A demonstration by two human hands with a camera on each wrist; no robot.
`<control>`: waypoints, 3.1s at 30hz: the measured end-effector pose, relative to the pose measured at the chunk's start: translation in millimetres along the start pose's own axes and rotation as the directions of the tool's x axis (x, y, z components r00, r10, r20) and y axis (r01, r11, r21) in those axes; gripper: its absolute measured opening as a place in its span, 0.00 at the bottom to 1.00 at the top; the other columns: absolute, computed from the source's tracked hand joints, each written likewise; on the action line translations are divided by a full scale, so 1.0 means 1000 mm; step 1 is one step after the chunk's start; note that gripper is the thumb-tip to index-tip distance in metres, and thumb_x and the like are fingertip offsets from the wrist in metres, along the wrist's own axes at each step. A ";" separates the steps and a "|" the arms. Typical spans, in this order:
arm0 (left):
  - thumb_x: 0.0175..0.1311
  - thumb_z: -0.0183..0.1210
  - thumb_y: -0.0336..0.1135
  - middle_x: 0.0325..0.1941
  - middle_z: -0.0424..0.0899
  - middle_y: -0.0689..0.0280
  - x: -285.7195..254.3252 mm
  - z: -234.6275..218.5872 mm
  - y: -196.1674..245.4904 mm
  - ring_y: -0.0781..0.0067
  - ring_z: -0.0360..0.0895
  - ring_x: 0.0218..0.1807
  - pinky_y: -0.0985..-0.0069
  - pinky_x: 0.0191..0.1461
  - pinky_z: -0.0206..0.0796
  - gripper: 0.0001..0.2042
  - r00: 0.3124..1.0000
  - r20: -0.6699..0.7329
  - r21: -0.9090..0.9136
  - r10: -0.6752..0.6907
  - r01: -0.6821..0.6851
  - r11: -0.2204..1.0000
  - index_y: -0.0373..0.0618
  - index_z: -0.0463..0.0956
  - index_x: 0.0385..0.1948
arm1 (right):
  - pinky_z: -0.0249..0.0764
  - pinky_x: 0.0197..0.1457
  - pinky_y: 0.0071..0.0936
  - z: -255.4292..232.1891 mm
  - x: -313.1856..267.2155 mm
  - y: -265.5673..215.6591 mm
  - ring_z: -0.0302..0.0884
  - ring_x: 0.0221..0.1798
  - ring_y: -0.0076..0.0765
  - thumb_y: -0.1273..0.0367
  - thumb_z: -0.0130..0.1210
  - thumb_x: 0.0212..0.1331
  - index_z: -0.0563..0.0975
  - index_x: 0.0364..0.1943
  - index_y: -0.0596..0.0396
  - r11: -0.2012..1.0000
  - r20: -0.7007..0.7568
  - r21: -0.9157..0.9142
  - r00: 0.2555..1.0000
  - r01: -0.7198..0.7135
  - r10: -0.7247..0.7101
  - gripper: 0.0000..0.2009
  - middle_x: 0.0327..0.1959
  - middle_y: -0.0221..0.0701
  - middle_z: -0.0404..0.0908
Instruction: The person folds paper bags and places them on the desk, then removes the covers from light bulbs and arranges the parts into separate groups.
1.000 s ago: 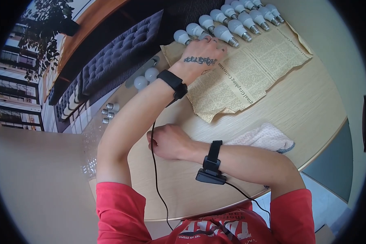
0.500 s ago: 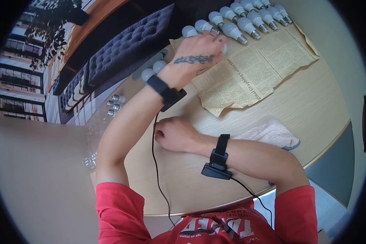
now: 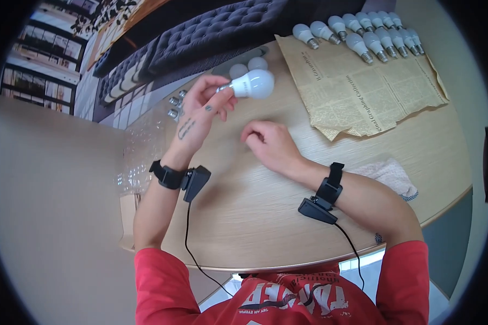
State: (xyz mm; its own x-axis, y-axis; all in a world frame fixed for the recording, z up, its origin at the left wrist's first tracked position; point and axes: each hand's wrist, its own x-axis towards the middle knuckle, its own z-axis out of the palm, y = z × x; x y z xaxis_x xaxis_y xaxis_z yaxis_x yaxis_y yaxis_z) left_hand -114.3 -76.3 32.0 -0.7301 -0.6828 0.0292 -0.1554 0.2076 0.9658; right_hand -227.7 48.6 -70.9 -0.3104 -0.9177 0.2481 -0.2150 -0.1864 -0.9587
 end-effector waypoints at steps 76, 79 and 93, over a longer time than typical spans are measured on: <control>0.77 0.48 0.49 0.23 0.72 0.69 -0.072 0.027 -0.069 0.82 0.58 0.16 0.82 0.19 0.46 0.16 0.967 -0.071 -0.641 -0.244 0.144 0.754 0.46 0.69 0.33 | 0.60 0.31 0.21 -0.004 0.005 -0.015 0.63 0.27 0.22 0.50 0.41 0.74 0.71 0.46 0.52 0.788 0.244 0.521 0.942 -0.327 0.230 0.20 0.26 0.27 0.70; 0.77 0.48 0.49 0.22 0.72 0.68 -0.070 0.030 -0.074 0.81 0.58 0.16 0.81 0.19 0.47 0.17 0.965 -0.065 -0.640 -0.255 0.156 0.753 0.46 0.69 0.34 | 0.61 0.30 0.20 -0.002 0.004 -0.011 0.64 0.26 0.21 0.50 0.41 0.74 0.71 0.45 0.52 0.800 0.223 0.512 0.948 -0.313 0.229 0.20 0.28 0.28 0.72; 0.71 0.59 0.47 0.31 0.82 0.68 -0.061 -0.046 -0.074 0.79 0.75 0.28 0.81 0.32 0.65 0.14 0.896 -0.428 0.383 0.116 0.063 0.922 0.45 0.81 0.40 | 0.65 0.33 0.18 0.002 0.003 -0.007 0.67 0.31 0.18 0.59 0.60 0.67 0.62 0.55 0.51 0.860 0.163 0.432 0.962 -0.270 0.221 0.23 0.39 0.29 0.75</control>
State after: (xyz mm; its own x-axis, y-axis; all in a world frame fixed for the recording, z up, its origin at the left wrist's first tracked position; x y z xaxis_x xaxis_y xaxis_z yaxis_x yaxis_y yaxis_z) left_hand -27.2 -82.2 -29.4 -0.3875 -0.8876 0.2489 -0.4439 0.4163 0.7935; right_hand -225.8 46.3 -63.3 -0.1954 -0.9807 0.0045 0.2994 -0.0640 -0.9520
